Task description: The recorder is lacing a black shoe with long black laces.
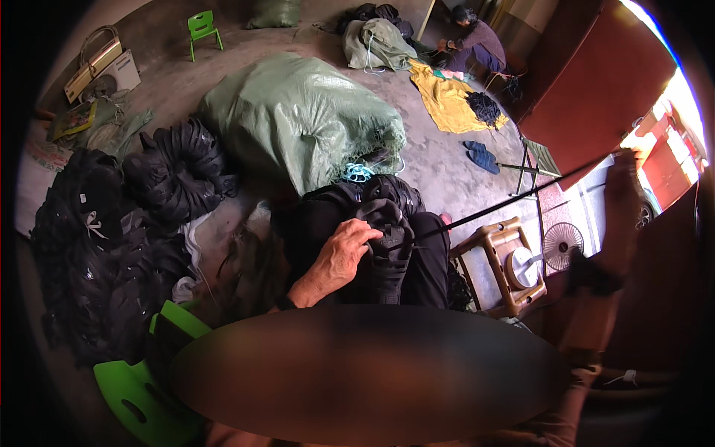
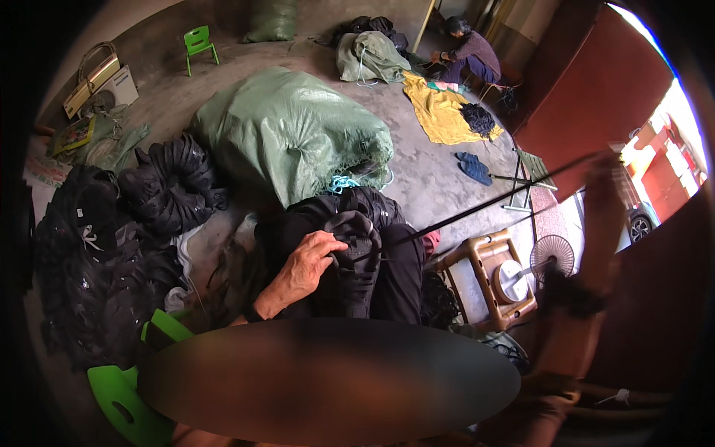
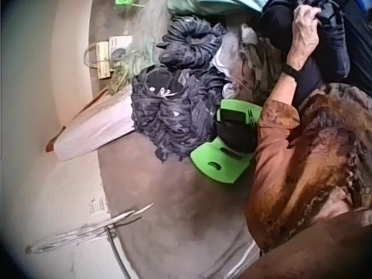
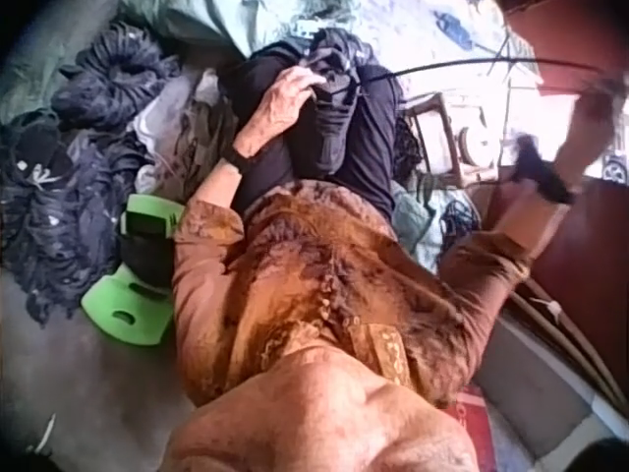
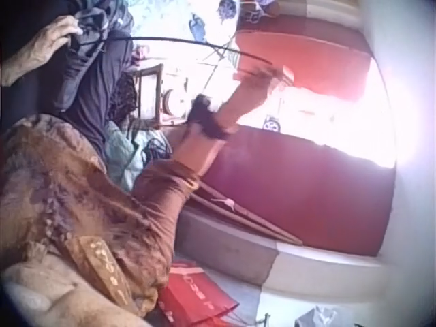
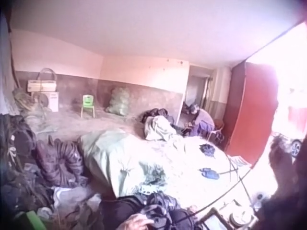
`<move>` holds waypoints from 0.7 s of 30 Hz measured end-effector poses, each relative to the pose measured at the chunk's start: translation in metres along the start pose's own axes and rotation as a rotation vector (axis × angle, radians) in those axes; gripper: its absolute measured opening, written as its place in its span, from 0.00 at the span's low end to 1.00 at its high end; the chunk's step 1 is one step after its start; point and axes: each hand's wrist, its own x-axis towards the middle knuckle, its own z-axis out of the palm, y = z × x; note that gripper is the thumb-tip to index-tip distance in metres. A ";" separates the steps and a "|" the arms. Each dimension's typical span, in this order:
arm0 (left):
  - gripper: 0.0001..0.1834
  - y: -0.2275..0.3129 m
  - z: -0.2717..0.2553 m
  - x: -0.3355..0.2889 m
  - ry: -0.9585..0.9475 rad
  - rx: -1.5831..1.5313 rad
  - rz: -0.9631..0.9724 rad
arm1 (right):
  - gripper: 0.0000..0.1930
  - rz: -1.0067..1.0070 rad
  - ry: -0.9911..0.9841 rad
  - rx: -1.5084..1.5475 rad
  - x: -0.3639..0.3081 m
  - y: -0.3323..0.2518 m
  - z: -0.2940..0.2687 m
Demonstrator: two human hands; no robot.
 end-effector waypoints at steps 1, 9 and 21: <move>0.20 -0.008 0.000 0.000 -0.018 0.013 -0.030 | 0.19 0.006 -0.030 0.014 0.037 0.014 -0.013; 0.23 0.005 -0.007 -0.007 0.026 0.073 0.042 | 0.24 -0.155 0.063 0.357 0.077 -0.088 -0.082; 0.09 0.017 0.023 -0.012 0.047 0.569 0.238 | 0.18 0.093 -0.230 1.328 0.076 -0.105 -0.049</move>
